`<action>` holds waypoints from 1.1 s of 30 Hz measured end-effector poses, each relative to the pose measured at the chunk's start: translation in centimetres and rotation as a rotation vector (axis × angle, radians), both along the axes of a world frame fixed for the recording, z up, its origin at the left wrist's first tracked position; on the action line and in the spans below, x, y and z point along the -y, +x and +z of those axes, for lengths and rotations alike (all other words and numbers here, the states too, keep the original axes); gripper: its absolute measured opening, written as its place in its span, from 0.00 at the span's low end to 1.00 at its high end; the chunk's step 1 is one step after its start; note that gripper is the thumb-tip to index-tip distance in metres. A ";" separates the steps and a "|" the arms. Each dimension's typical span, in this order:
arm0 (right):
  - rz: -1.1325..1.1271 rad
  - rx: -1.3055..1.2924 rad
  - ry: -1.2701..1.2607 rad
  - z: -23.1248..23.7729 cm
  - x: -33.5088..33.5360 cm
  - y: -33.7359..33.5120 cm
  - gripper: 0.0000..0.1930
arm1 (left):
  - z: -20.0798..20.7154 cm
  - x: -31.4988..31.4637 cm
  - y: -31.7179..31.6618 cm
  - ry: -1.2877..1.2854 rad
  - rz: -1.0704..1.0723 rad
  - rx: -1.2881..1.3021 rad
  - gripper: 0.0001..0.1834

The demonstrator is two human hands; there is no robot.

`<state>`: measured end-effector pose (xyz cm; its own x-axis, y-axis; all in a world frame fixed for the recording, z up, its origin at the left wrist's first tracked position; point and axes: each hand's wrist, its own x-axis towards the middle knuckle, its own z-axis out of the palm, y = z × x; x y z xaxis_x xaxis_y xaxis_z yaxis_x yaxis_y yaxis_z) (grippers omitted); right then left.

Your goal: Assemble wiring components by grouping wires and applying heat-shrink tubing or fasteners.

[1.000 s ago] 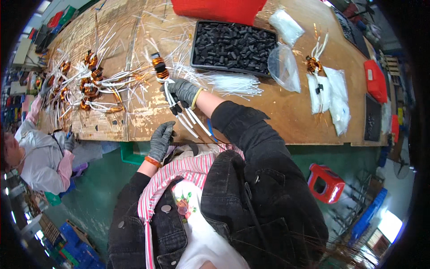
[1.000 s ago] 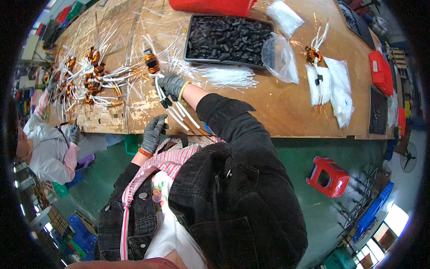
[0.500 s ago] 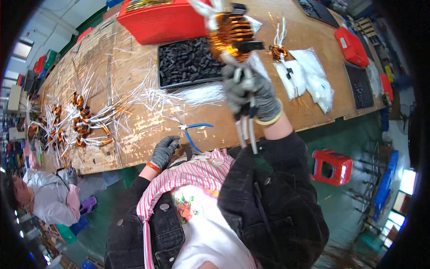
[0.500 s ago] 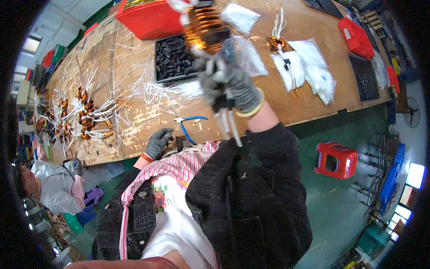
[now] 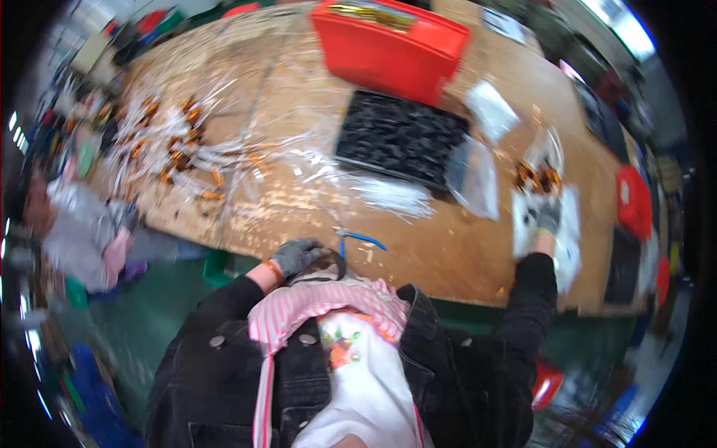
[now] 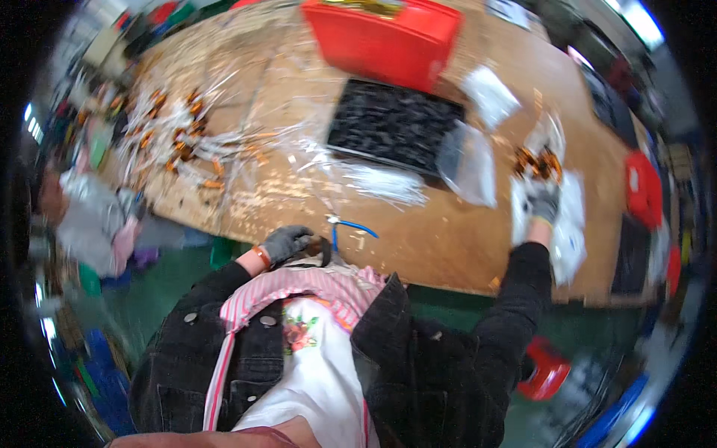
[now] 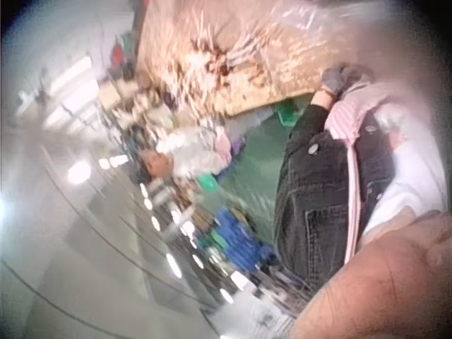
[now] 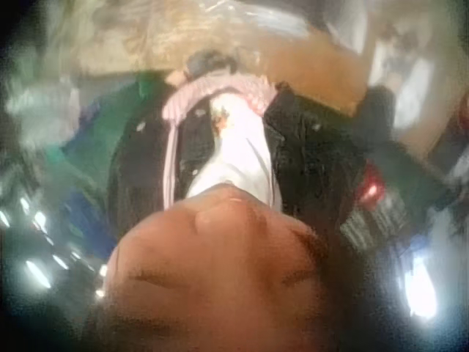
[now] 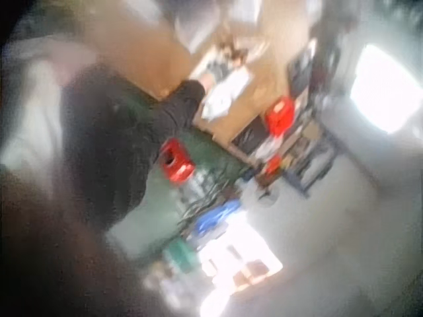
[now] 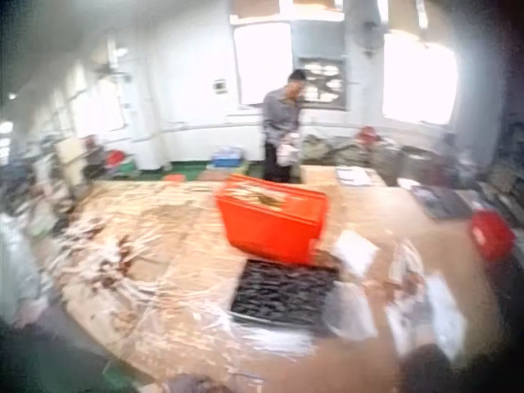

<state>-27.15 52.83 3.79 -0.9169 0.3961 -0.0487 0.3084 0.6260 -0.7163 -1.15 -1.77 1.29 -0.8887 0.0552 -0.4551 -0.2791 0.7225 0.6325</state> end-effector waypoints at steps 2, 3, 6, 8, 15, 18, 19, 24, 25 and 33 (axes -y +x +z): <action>-0.129 0.048 0.352 -3.4 -9.2 -0.4 0.16 | -1.4 0.0 -1.0 0.046 -0.012 -0.052 0.15; -0.115 0.421 0.548 -2.8 -7.0 -2.0 0.20 | -1.7 0.5 -0.8 0.042 0.026 -0.026 0.16; -0.017 0.222 0.723 -4.4 -2.1 -3.5 0.23 | -3.2 2.0 -0.2 0.032 0.079 -0.022 0.17; 0.134 -0.225 1.049 -7.5 -1.3 -3.7 0.23 | -4.8 2.6 -0.4 0.047 0.077 -0.059 0.17; 0.366 -0.325 -0.444 -8.4 16.2 2.1 0.13 | -5.0 8.4 -1.5 0.008 0.398 -0.022 0.15; 0.560 -0.343 -0.065 -3.5 24.4 7.3 0.12 | -6.0 14.2 -0.9 -0.065 0.532 -0.162 0.14; 0.558 -0.342 -0.058 -3.0 25.2 8.0 0.12 | -5.8 15.6 -1.0 -0.073 0.540 -0.263 0.15; 0.440 0.094 -0.315 -3.9 25.9 10.0 0.15 | -4.8 20.5 -2.2 -0.068 0.598 -0.261 0.14; 0.427 0.117 -0.315 -4.2 25.5 10.4 0.16 | -4.6 21.2 -2.5 -0.050 0.569 -0.264 0.14; 0.572 0.070 0.151 -2.6 30.7 13.7 0.14 | -10.2 28.5 -3.4 0.030 0.536 -0.206 0.17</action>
